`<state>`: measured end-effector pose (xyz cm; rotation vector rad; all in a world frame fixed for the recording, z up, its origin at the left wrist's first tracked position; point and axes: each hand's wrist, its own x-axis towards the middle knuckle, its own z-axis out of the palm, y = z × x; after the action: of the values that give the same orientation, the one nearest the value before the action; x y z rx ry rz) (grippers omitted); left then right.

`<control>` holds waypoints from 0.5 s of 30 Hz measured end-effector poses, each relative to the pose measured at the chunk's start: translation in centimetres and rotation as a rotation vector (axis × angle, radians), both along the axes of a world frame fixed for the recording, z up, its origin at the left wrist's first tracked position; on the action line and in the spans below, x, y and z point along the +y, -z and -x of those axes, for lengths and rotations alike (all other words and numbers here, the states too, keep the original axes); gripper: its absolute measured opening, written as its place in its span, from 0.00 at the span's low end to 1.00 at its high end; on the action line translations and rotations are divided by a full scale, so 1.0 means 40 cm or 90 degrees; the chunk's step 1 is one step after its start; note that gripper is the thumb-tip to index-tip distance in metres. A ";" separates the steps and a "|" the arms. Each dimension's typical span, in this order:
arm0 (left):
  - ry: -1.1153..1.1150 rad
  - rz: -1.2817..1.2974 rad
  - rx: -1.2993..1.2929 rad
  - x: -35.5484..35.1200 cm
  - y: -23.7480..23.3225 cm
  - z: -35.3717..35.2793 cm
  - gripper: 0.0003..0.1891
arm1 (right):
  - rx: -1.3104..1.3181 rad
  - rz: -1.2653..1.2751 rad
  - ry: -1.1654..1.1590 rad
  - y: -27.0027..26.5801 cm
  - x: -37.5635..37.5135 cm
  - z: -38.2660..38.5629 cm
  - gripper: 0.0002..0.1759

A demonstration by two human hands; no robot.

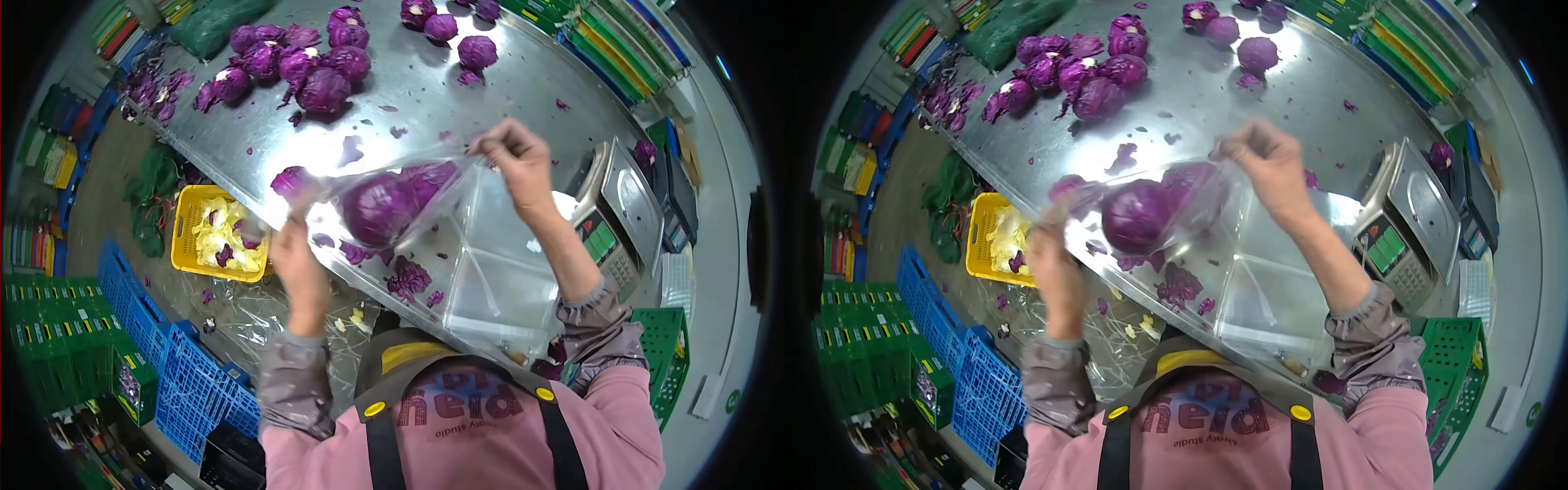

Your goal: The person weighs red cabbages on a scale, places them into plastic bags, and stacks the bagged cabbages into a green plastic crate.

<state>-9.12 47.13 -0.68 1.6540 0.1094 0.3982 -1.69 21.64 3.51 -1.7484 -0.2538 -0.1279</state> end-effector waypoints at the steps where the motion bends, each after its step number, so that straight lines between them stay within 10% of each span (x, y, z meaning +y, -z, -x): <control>1: 0.049 0.111 -0.081 0.004 -0.067 -0.043 0.18 | -0.053 -0.044 0.005 -0.056 -0.002 0.022 0.05; 8: 0.225 0.153 0.050 -0.028 -0.124 -0.131 0.23 | 0.121 -0.218 0.088 -0.067 -0.042 0.092 0.07; 15: 0.256 0.237 0.399 -0.049 0.107 -0.072 0.22 | 0.321 -0.264 0.179 0.188 -0.088 0.212 0.08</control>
<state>-6.24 45.18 -4.96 1.3356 0.2917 -0.4347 -10.16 18.13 -4.02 -1.3395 0.3655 0.0576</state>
